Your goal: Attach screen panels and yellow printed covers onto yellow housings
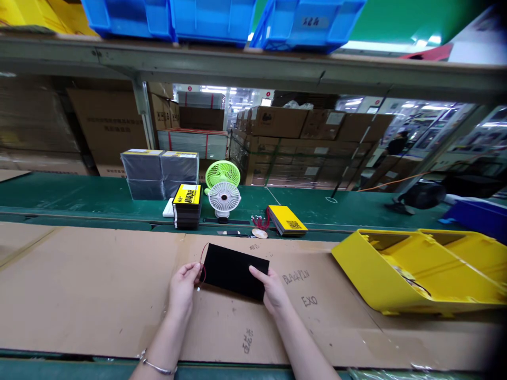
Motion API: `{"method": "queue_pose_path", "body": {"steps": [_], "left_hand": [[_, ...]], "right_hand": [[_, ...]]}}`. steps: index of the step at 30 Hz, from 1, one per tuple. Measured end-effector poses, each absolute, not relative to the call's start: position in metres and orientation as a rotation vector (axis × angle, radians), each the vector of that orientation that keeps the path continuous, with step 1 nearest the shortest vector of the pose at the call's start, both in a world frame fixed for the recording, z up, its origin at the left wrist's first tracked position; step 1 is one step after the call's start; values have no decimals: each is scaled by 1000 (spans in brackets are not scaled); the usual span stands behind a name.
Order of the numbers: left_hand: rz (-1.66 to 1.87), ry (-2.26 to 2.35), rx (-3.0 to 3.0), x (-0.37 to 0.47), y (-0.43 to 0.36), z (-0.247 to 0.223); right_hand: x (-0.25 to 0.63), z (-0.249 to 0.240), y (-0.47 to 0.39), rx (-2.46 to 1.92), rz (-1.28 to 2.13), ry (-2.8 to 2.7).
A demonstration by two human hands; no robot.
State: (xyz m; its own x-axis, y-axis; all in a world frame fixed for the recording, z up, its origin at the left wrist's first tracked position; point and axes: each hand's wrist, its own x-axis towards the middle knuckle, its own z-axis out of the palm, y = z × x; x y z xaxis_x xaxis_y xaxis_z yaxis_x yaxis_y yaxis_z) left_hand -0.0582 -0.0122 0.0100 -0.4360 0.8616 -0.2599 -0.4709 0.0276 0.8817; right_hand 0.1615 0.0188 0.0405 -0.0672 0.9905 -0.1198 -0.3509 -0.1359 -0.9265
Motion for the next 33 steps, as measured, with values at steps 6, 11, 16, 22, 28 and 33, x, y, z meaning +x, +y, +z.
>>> {"method": "queue_pose_path", "body": {"steps": [6,11,16,22,28,33], "left_hand": [[1625,1253,425,-59,-11,9],[1608,1231,412,-59,-12,12],[1617,1211,410,-57,-15,16],[1636,1205,401,-57,-15,17],[1619,1201,415,-58,-14,15],[1615,1200,417,-59,-13,10]], "right_hand": [[162,41,20,-1014,1467,-900],[163,41,20,-1003,1474,-901],[163,40,20,-1009,1472,-904],[163,39,20,-1006,1462,-905],[163,38,20,-990,1466,-913],[163,38,21,-995,1463,-908]]}}
